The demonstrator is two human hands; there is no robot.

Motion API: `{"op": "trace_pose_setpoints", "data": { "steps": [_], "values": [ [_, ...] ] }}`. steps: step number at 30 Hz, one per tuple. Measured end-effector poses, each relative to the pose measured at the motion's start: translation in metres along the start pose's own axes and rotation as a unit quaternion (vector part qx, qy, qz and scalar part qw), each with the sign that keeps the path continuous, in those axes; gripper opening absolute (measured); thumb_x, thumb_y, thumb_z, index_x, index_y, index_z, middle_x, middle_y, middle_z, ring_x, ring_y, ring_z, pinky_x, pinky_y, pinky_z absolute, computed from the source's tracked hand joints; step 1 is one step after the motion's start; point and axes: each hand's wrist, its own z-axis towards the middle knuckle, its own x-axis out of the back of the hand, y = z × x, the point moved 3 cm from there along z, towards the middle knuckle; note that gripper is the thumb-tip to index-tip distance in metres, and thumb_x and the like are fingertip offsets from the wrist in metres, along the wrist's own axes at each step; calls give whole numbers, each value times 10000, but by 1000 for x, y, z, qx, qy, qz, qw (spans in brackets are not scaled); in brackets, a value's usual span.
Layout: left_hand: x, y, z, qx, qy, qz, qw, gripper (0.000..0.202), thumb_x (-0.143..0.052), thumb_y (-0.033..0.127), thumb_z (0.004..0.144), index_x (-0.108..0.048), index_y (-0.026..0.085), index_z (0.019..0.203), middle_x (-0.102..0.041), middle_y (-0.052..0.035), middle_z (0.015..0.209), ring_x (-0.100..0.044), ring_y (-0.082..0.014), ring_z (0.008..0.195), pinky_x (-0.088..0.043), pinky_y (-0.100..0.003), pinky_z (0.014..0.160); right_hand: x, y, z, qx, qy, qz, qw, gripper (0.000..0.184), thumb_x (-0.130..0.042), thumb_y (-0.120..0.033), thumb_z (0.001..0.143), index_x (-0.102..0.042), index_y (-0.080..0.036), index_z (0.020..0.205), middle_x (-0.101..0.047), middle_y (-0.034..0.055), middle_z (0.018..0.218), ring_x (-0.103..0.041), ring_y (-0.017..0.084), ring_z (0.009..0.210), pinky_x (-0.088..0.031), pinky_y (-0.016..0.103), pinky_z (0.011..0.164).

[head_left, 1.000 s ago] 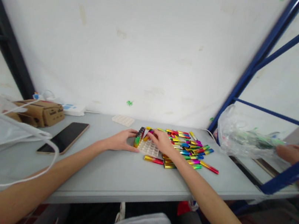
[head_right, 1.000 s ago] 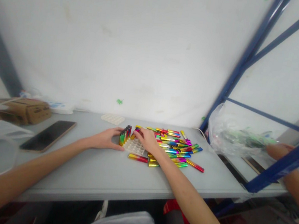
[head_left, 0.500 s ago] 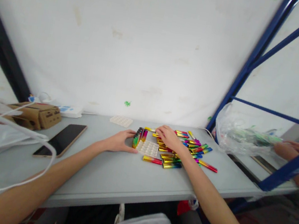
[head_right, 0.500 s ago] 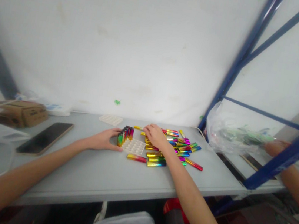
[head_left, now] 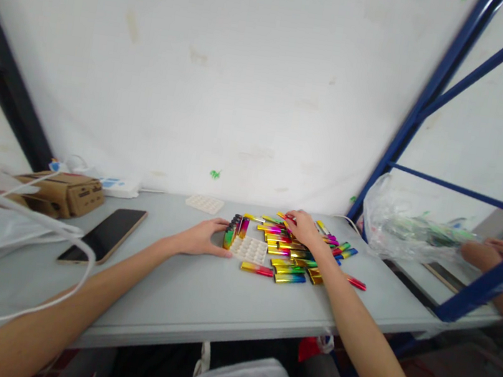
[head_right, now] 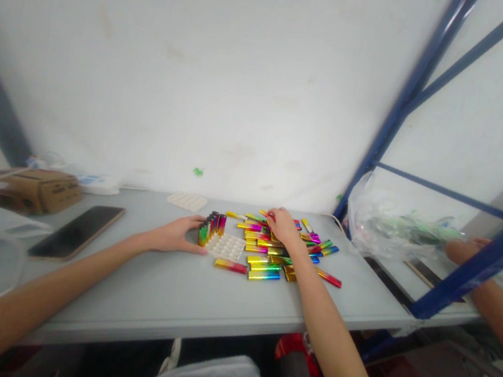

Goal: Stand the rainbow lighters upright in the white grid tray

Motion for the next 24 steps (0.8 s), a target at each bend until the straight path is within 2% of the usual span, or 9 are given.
{"op": "trace_pose_setpoints", "data": {
  "steps": [3, 5, 10, 12, 15, 18, 21, 23, 24],
  "values": [
    [0, 0, 0, 4, 1, 5, 1000, 796, -737, 722, 717, -647, 194, 1307, -571, -114, 1459, -549, -353, 1317, -400, -420, 1155, 3, -7, 1, -22, 81, 136, 987, 328, -550, -241, 939, -682, -142, 1222, -733, 144, 1104, -683, 228, 965, -502, 374, 930],
    [0, 0, 0, 8, -2, 8, 1000, 817, -733, 729, 716, -635, 183, 1316, -566, -122, 1462, -543, -352, 1323, -394, -414, 1160, 2, -12, 2, -46, 111, 258, 959, 391, -623, -330, 890, -656, -156, 1239, -736, 115, 1070, -683, 213, 900, -527, 369, 861],
    [0, 1, 0, 8, -4, 10, 1000, 825, -734, 722, 720, -616, 178, 1329, -559, -135, 1468, -536, -349, 1331, -393, -426, 1159, -3, -32, 1, -104, 108, 540, 828, 515, -803, -431, 700, -662, -195, 1136, -741, 56, 984, -675, 186, 855, -527, 311, 761],
    [0, 2, 0, 6, -6, 9, 1000, 826, -731, 720, 724, -607, 184, 1340, -553, -131, 1476, -532, -348, 1335, -388, -435, 1162, -5, -40, 0, -115, 86, 582, 800, 480, -830, -451, 681, -687, -190, 1057, -729, 49, 979, -656, 164, 847, -514, 275, 740],
    [0, 2, 0, 4, -9, 11, 1000, 841, -722, 726, 730, -597, 174, 1351, -542, -132, 1487, -525, -345, 1341, -376, -428, 1171, -6, -50, -2, -113, 54, 592, 796, 425, -796, -521, 734, -695, -183, 971, -691, 27, 907, -616, 134, 798, -495, 232, 667],
    [-1, 1, 0, 6, -7, 18, 1000, 856, -718, 741, 724, -604, 159, 1342, -545, -139, 1480, -529, -350, 1336, -376, -413, 1171, -9, -60, -5, -93, 14, 606, 790, 431, -727, -590, 793, -617, -219, 982, -659, -13, 810, -589, 113, 673, -488, 226, 586],
    [-1, 1, 0, 0, -2, 20, 1000, 844, -727, 729, 728, -610, 155, 1335, -564, -139, 1456, -544, -344, 1322, -391, -401, 1160, -11, -73, -10, -62, -45, 600, 797, 423, -642, -624, 858, -509, -263, 1034, -654, -51, 745, -438, 70, 456, -361, 194, 430],
    [-1, 2, 0, -6, -1, 17, 1000, 825, -736, 712, 735, -615, 156, 1333, -578, -135, 1442, -554, -339, 1312, -403, -391, 1150, -13, -83, -14, -40, -72, 582, 809, 416, -600, -631, 884, -470, -274, 1053, -647, -60, 731, -355, 60, 414, -278, 184, 391],
    [0, 3, 0, -9, 1, 15, 1000, 819, -740, 707, 737, -617, 156, 1331, -581, -134, 1439, -557, -338, 1309, -406, -389, 1147, -13, -87, -15, -30, -80, 575, 813, 418, -589, -635, 889, -457, -276, 1058, -645, -58, 738, -361, 64, 421, -275, 185, 393]
  ]
}}
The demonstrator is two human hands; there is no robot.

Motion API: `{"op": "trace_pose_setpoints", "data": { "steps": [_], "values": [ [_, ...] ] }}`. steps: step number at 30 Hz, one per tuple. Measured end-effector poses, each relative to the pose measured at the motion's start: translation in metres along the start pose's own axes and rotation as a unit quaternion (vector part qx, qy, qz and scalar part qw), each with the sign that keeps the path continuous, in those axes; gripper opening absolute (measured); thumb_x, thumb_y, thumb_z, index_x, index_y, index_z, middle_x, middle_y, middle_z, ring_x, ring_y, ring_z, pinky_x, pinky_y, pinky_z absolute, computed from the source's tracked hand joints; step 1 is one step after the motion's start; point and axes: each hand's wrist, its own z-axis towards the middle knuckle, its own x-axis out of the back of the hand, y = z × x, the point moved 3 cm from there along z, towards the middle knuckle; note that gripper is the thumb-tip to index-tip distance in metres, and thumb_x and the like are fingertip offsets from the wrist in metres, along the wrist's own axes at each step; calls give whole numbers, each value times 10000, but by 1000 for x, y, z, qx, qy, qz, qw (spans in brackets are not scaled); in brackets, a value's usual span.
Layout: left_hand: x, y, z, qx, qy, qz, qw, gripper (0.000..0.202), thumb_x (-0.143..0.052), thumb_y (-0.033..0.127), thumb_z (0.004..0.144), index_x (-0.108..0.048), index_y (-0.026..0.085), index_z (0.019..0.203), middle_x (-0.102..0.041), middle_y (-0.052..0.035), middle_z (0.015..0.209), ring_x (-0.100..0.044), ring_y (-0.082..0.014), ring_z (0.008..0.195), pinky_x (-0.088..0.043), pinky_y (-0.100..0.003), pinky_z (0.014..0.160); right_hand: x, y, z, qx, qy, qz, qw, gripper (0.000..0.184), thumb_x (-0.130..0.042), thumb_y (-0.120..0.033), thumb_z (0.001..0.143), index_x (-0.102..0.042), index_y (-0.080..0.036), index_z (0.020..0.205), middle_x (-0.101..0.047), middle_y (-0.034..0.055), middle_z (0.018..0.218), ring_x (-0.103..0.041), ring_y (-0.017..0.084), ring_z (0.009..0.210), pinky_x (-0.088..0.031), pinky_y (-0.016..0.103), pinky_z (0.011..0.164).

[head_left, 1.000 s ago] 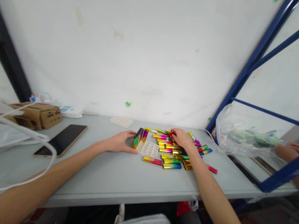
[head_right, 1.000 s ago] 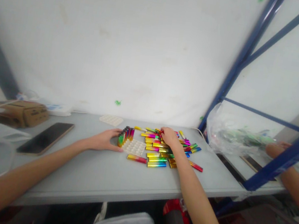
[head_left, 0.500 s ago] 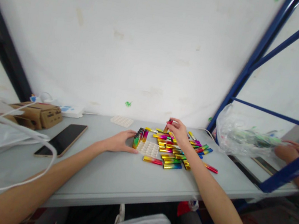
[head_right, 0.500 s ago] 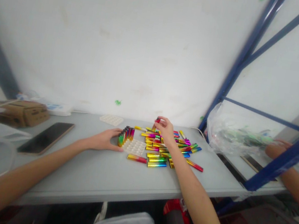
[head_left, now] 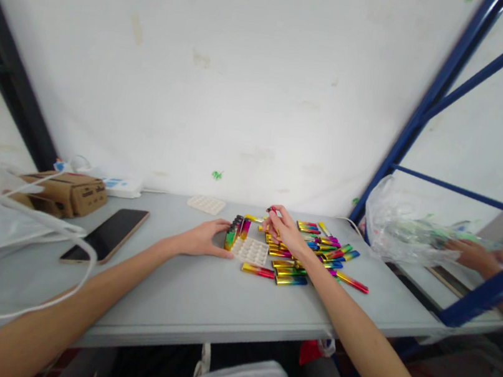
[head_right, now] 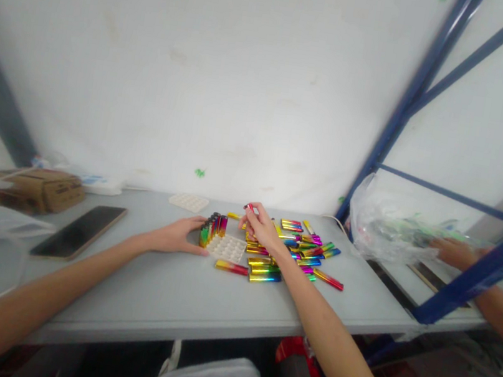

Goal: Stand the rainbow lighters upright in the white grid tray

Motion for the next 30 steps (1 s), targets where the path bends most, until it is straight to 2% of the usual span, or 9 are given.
{"op": "trace_pose_setpoints", "data": {
  "steps": [3, 6, 8, 11, 16, 19, 24, 27, 30],
  "values": [
    [0, 1, 0, -4, 4, -6, 1000, 801, -743, 699, 740, -621, 165, 1325, -586, -129, 1437, -560, -336, 1306, -404, -397, 1150, -10, 1, -3, -4, -23, -14, 1000, 426, -560, -647, 899, -436, -281, 1078, -601, -64, 741, -400, 78, 458, -289, 192, 413],
    [0, 1, 0, -6, 4, -11, 1000, 794, -745, 696, 743, -616, 174, 1327, -586, -125, 1438, -559, -332, 1306, -402, -405, 1151, -16, 5, -4, -36, -27, -28, 999, 397, -538, -635, 917, -448, -279, 1070, -448, -95, 657, -313, 79, 450, -222, 192, 417],
    [0, 1, 0, -7, 4, -11, 1000, 796, -749, 692, 741, -611, 175, 1331, -586, -127, 1438, -561, -332, 1303, -407, -405, 1146, -17, 7, -4, -35, -8, -75, 997, 378, -534, -622, 921, -483, -255, 999, -390, -88, 639, -304, 87, 476, -224, 203, 436],
    [0, 0, -1, -9, 9, -10, 1000, 786, -755, 686, 739, -614, 180, 1324, -593, -123, 1431, -570, -334, 1290, -416, -405, 1136, -18, 4, -4, 8, 26, -177, 984, 414, -516, -614, 928, -511, -214, 822, -405, -54, 650, -356, 106, 553, -275, 226, 488],
    [0, 1, 0, -8, 5, -6, 1000, 783, -760, 670, 741, -618, 163, 1320, -594, -129, 1426, -582, -337, 1277, -428, -402, 1126, -20, 0, -5, 42, 57, -273, 959, 518, -492, -625, 913, -387, -211, 622, -331, -43, 614, -331, 111, 598, -251, 250, 540],
    [0, 1, 0, -7, 4, 0, 1000, 792, -763, 662, 743, -610, 153, 1330, -594, -136, 1424, -578, -335, 1282, -422, -400, 1131, -20, 2, -5, 25, 80, -298, 951, 500, -475, -592, 891, -372, -214, 582, -311, -41, 592, -318, 112, 586, -230, 259, 544],
    [0, 0, 0, -9, 8, 1, 1000, 785, -753, 671, 747, -609, 169, 1332, -599, -121, 1423, -583, -330, 1277, -429, -390, 1123, -17, 4, -4, 8, 125, -328, 936, 368, -473, -450, 825, -392, -213, 557, -330, -39, 578, -328, 115, 573, -231, 263, 547],
    [0, -1, 0, -9, 8, 1, 1000, 795, -747, 687, 743, -609, 172, 1332, -595, -122, 1429, -582, -332, 1279, -430, -392, 1123, -16, 2, -4, 5, 122, -331, 936, 404, -469, -483, 861, -390, -214, 569, -330, -43, 572, -336, 118, 574, -239, 262, 551],
    [-1, -3, 0, -10, 4, 0, 1000, 812, -738, 702, 743, -601, 173, 1343, -578, -125, 1448, -566, -331, 1299, -414, -392, 1139, -17, -2, -4, 31, 112, -347, 930, 471, -458, -560, 928, -432, -207, 616, -383, -45, 584, -381, 126, 596, -263, 260, 573]
  ]
}}
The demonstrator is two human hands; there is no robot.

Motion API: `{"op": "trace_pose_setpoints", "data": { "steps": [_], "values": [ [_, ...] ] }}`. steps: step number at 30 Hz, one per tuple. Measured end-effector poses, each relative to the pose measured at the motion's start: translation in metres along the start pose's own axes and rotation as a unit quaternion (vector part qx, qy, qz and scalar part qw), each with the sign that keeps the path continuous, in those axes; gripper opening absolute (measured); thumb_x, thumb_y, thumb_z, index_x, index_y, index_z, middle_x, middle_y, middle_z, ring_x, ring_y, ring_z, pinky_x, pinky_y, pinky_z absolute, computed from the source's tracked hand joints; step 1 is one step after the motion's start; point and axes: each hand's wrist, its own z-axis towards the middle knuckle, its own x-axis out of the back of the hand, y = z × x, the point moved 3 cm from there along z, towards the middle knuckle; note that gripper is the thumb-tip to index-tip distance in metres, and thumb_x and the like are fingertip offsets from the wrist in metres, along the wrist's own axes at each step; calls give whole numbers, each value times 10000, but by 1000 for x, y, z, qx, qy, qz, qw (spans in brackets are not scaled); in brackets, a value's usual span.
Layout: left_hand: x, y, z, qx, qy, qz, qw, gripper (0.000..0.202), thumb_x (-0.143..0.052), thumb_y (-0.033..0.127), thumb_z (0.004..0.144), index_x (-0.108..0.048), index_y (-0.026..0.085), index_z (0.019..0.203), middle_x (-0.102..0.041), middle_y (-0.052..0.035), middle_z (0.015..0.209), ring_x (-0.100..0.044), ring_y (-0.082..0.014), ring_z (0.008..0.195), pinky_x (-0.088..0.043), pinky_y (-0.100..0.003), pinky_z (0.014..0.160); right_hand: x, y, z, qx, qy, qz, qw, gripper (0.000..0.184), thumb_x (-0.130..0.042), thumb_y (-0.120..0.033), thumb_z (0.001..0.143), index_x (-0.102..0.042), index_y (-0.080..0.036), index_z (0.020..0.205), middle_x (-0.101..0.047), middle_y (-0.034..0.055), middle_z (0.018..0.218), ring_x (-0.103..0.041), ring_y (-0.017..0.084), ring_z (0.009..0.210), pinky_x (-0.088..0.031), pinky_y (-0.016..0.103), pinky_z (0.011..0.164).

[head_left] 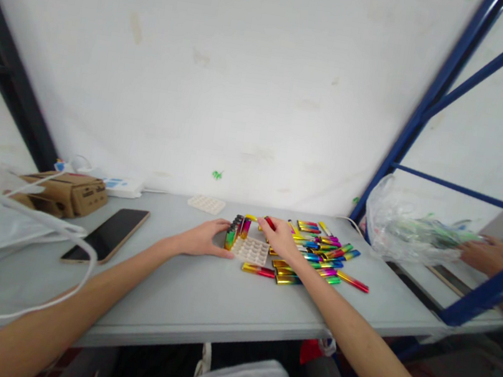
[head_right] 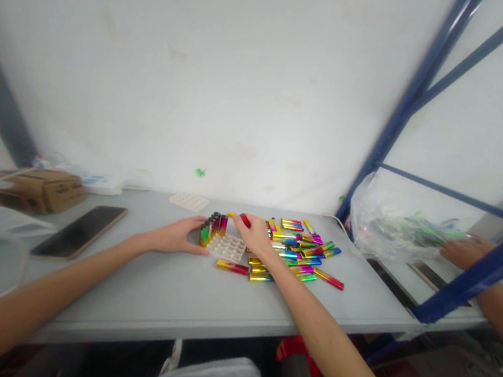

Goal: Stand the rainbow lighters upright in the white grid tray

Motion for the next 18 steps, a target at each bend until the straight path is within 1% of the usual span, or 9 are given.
{"op": "trace_pose_setpoints", "data": {
  "steps": [2, 5, 7, 9, 13, 18],
  "values": [
    [0, 0, 0, -1, -2, -1, 1000, 812, -733, 707, 745, -597, 179, 1347, -579, -121, 1448, -562, -328, 1304, -410, -395, 1143, 1, -3, -1, 36, -7, -16, 999, 447, -447, -551, 970, -484, -202, 693, -468, -38, 627, -433, 134, 624, -289, 259, 597],
    [0, 1, 0, -1, 2, 1, 1000, 803, -736, 705, 741, -605, 183, 1337, -593, -123, 1433, -570, -331, 1291, -416, -403, 1137, -1, -7, -3, 82, -33, -45, 995, 372, -412, -474, 1026, -521, -202, 796, -568, -12, 713, -498, 147, 672, -327, 260, 638],
    [1, 2, 0, 1, 4, 1, 1000, 796, -739, 703, 739, -613, 182, 1328, -600, -123, 1425, -579, -335, 1279, -422, -405, 1132, -3, -9, -4, 116, -55, -69, 989, 377, -409, -456, 1038, -530, -200, 789, -593, 7, 742, -517, 156, 700, -342, 266, 666],
    [1, 3, 0, 0, 1, 0, 1000, 790, -737, 701, 742, -616, 179, 1322, -601, -122, 1422, -583, -336, 1273, -424, -405, 1131, -5, -12, -5, 143, -71, -91, 983, 415, -423, -469, 1038, -535, -197, 744, -597, 15, 736, -515, 160, 698, -342, 274, 675],
    [1, 3, 0, -1, 5, -7, 1000, 793, -738, 711, 733, -619, 187, 1316, -607, -123, 1413, -580, -342, 1275, -427, -417, 1129, -5, -15, -6, 143, -89, -104, 980, 433, -455, -481, 1031, -564, -195, 725, -591, 6, 677, -502, 155, 645, -327, 274, 644],
    [0, 2, 0, 4, 3, -11, 1000, 808, -738, 714, 732, -613, 179, 1326, -601, -130, 1417, -578, -339, 1278, -424, -408, 1132, -1, -18, -7, 142, -69, -119, 980, 408, -500, -485, 1021, -590, -191, 752, -634, 24, 719, -532, 166, 671, -340, 273, 657]
  ]
}}
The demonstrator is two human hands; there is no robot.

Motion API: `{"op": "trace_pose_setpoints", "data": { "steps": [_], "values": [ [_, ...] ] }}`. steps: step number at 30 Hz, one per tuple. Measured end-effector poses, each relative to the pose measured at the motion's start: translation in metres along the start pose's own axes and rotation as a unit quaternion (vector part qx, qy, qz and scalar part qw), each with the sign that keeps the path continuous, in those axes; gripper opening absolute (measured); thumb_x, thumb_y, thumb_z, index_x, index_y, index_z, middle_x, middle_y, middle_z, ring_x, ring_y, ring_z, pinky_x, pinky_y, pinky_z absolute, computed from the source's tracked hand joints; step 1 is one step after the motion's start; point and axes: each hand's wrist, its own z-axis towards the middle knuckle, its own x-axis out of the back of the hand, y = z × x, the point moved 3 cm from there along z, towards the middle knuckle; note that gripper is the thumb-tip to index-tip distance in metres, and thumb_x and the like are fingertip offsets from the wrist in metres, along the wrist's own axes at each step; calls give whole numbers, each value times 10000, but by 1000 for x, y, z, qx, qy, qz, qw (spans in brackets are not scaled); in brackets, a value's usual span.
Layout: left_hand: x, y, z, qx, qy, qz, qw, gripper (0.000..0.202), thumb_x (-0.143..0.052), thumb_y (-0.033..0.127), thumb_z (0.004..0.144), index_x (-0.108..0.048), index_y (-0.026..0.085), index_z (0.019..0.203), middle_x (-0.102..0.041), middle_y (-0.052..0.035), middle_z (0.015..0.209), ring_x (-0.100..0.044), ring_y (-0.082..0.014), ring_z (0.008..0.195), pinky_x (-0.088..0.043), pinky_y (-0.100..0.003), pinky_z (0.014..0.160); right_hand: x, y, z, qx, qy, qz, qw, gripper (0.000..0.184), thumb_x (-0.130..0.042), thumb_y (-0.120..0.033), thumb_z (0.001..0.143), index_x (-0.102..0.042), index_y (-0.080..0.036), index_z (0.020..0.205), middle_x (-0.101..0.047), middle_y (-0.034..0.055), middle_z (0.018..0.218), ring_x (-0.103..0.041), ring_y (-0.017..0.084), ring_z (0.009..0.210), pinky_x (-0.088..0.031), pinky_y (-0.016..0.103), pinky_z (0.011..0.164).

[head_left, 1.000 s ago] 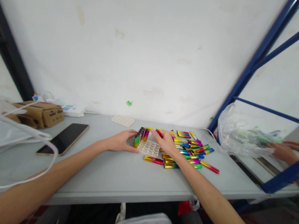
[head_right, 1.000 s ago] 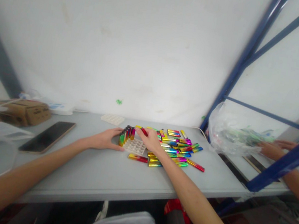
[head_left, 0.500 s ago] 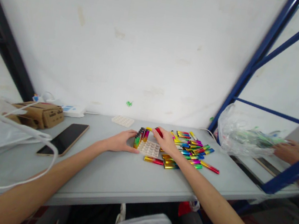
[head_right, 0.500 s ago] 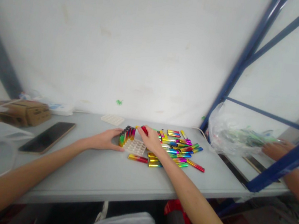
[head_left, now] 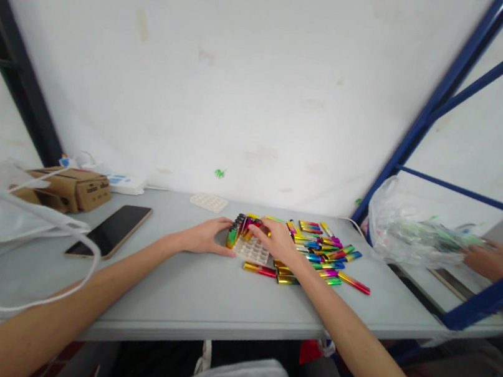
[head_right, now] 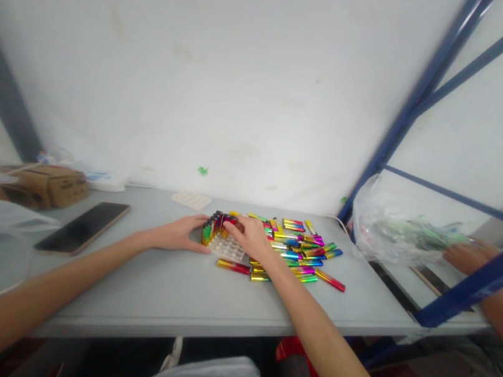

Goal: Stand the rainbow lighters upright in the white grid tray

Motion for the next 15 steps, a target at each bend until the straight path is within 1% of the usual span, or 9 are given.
{"op": "trace_pose_setpoints", "data": {
  "steps": [2, 6, 8, 11, 15],
  "values": [
    [0, 0, 0, 0, 0, 1, 1000, 815, -734, 718, 733, -611, 177, 1330, -598, -129, 1423, -574, -343, 1284, -419, -402, 1136, -1, -1, 0, 3, -14, -7, 1000, 366, -512, -454, 1026, -602, -187, 792, -653, 33, 749, -552, 170, 689, -349, 273, 667],
    [0, 1, 0, -5, -3, -3, 1000, 827, -739, 709, 737, -597, 172, 1349, -592, -135, 1430, -568, -343, 1293, -409, -411, 1146, -5, -3, 1, 24, -50, -23, 998, 258, -518, -393, 1037, -621, -180, 933, -688, 57, 847, -592, 184, 747, -376, 277, 704],
    [0, 1, 0, -7, -4, -5, 1000, 825, -743, 703, 737, -595, 176, 1354, -591, -133, 1431, -567, -340, 1295, -407, -412, 1148, -8, -4, 1, 34, -54, -34, 997, 252, -513, -390, 1041, -622, -177, 963, -694, 70, 878, -602, 191, 766, -387, 281, 716],
    [0, 0, 1, -5, -6, -5, 1000, 822, -743, 702, 739, -592, 182, 1356, -589, -131, 1433, -562, -335, 1301, -402, -410, 1152, -13, -5, 1, 28, -56, -53, 997, 272, -491, -399, 1050, -623, -171, 985, -696, 79, 869, -610, 194, 752, -394, 282, 698],
    [-1, -2, 1, -8, -10, -7, 1000, 819, -752, 683, 745, -582, 185, 1371, -581, -131, 1445, -557, -331, 1308, -397, -407, 1155, -19, -9, 2, 19, -65, -126, 990, 305, -483, -423, 1049, -631, -158, 1076, -719, 116, 898, -652, 226, 781, -405, 295, 692]
  ]
}}
